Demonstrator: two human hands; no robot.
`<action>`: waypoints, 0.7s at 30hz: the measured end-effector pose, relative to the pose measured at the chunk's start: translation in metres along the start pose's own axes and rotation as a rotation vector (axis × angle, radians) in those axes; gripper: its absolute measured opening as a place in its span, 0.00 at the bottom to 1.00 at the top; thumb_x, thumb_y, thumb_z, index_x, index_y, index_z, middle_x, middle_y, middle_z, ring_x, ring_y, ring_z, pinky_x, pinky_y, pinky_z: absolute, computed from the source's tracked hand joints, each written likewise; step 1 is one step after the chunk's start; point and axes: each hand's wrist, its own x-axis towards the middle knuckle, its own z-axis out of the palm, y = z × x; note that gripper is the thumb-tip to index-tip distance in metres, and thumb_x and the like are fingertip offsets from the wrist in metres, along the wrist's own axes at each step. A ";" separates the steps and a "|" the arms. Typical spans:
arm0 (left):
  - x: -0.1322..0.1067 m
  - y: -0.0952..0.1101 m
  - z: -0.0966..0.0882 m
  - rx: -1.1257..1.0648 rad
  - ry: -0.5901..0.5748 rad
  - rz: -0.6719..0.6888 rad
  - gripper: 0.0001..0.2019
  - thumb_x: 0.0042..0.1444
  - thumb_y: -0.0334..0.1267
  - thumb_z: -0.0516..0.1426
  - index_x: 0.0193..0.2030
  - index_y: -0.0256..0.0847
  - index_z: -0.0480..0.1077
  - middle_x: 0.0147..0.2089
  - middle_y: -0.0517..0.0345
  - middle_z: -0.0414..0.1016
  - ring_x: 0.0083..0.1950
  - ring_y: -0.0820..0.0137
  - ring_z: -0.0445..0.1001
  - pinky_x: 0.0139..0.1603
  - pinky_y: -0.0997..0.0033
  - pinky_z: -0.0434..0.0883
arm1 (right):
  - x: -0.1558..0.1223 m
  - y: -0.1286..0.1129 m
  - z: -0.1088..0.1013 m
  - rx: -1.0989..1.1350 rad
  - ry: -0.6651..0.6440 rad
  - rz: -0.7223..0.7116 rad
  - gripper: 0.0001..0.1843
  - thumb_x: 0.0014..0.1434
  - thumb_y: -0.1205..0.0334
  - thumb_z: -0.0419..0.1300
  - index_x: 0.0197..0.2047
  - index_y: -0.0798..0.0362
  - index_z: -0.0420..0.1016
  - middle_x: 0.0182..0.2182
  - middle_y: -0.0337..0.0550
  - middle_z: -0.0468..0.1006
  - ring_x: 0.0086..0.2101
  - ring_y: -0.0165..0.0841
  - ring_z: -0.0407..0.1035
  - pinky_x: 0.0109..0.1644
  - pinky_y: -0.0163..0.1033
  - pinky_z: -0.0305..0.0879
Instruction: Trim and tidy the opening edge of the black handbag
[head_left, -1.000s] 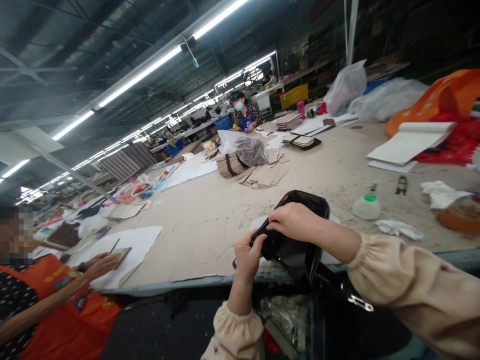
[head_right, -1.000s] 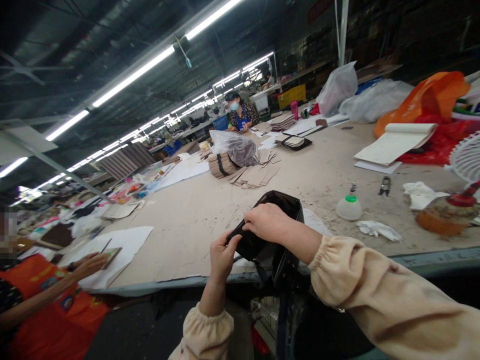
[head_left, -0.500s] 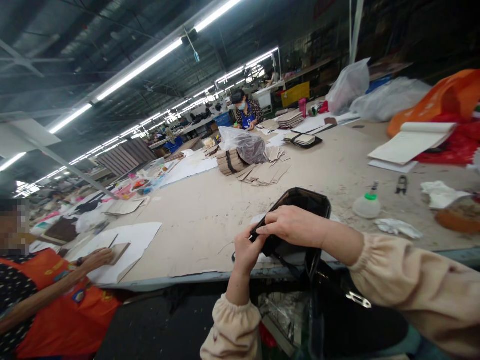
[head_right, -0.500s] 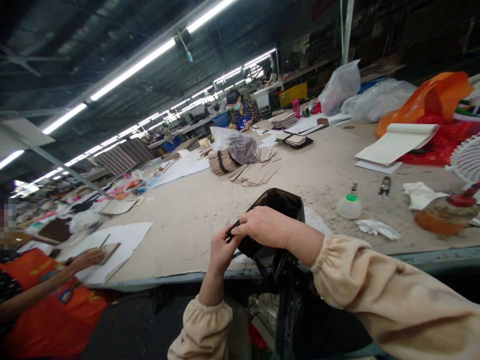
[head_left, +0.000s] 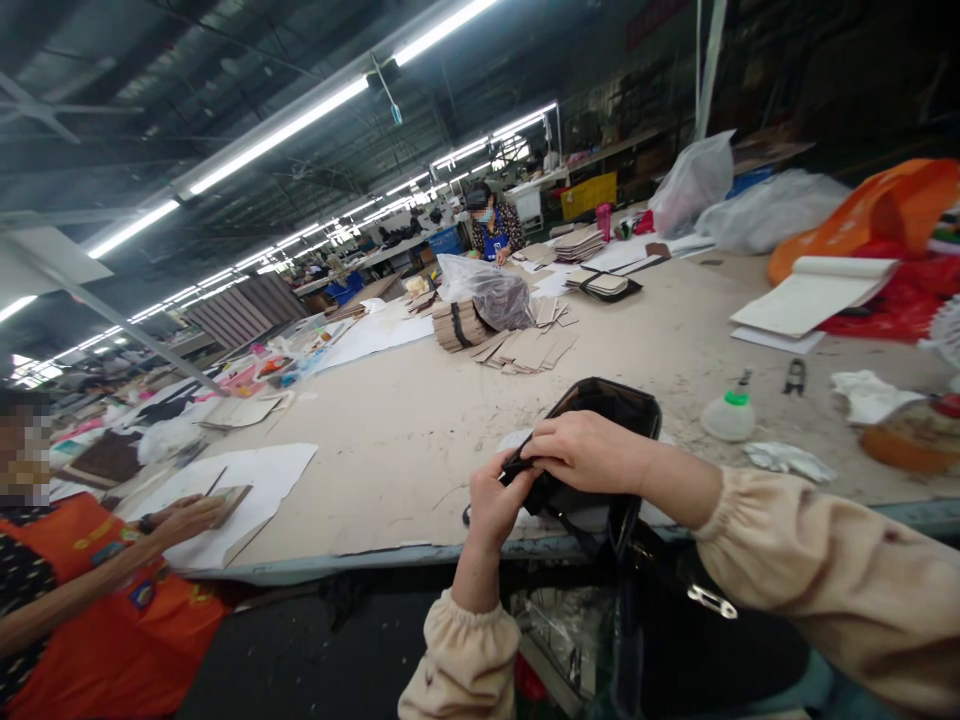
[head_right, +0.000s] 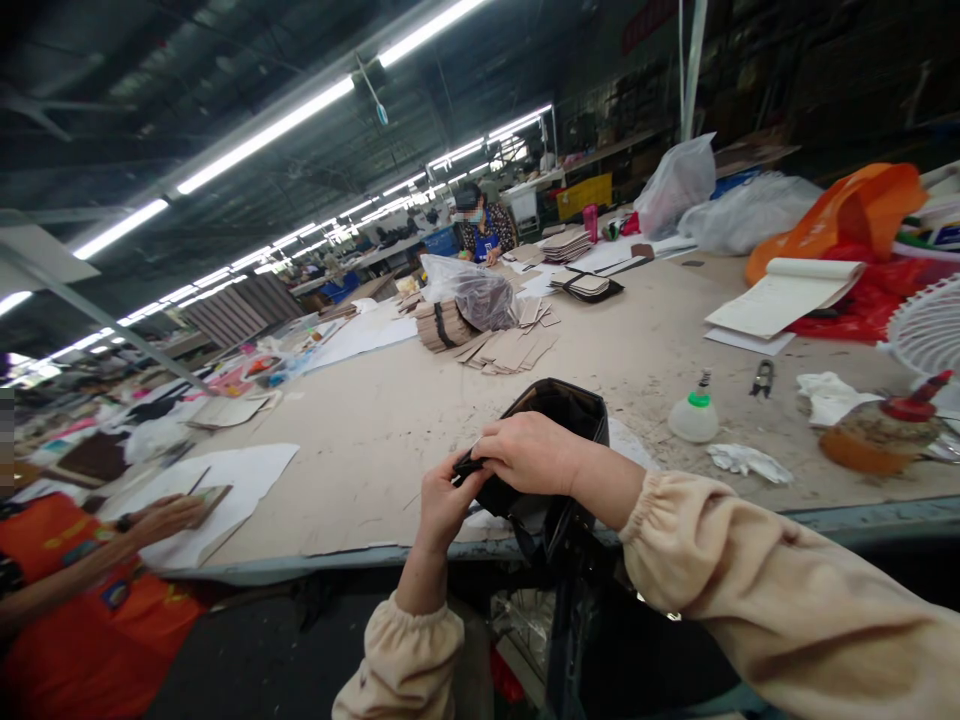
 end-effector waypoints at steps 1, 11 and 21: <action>0.000 -0.001 0.000 0.005 -0.005 -0.001 0.13 0.50 0.38 0.59 0.43 0.40 0.75 0.39 0.58 0.79 0.41 0.66 0.74 0.44 0.70 0.69 | 0.000 0.000 -0.001 0.004 0.009 -0.009 0.12 0.59 0.65 0.54 0.45 0.52 0.74 0.35 0.44 0.74 0.34 0.32 0.68 0.38 0.35 0.59; 0.002 -0.002 0.000 0.023 0.001 0.013 0.13 0.51 0.39 0.58 0.43 0.39 0.75 0.40 0.56 0.79 0.42 0.65 0.75 0.44 0.68 0.71 | 0.000 0.001 -0.003 -0.050 -0.084 -0.170 0.15 0.59 0.69 0.55 0.47 0.45 0.74 0.36 0.42 0.74 0.38 0.34 0.68 0.41 0.38 0.59; 0.001 -0.001 0.001 0.003 0.018 -0.006 0.12 0.48 0.37 0.61 0.41 0.40 0.75 0.37 0.58 0.78 0.39 0.67 0.74 0.42 0.71 0.69 | 0.001 0.002 -0.002 -0.052 -0.036 -0.030 0.13 0.62 0.66 0.52 0.46 0.50 0.76 0.33 0.44 0.76 0.34 0.33 0.69 0.38 0.36 0.61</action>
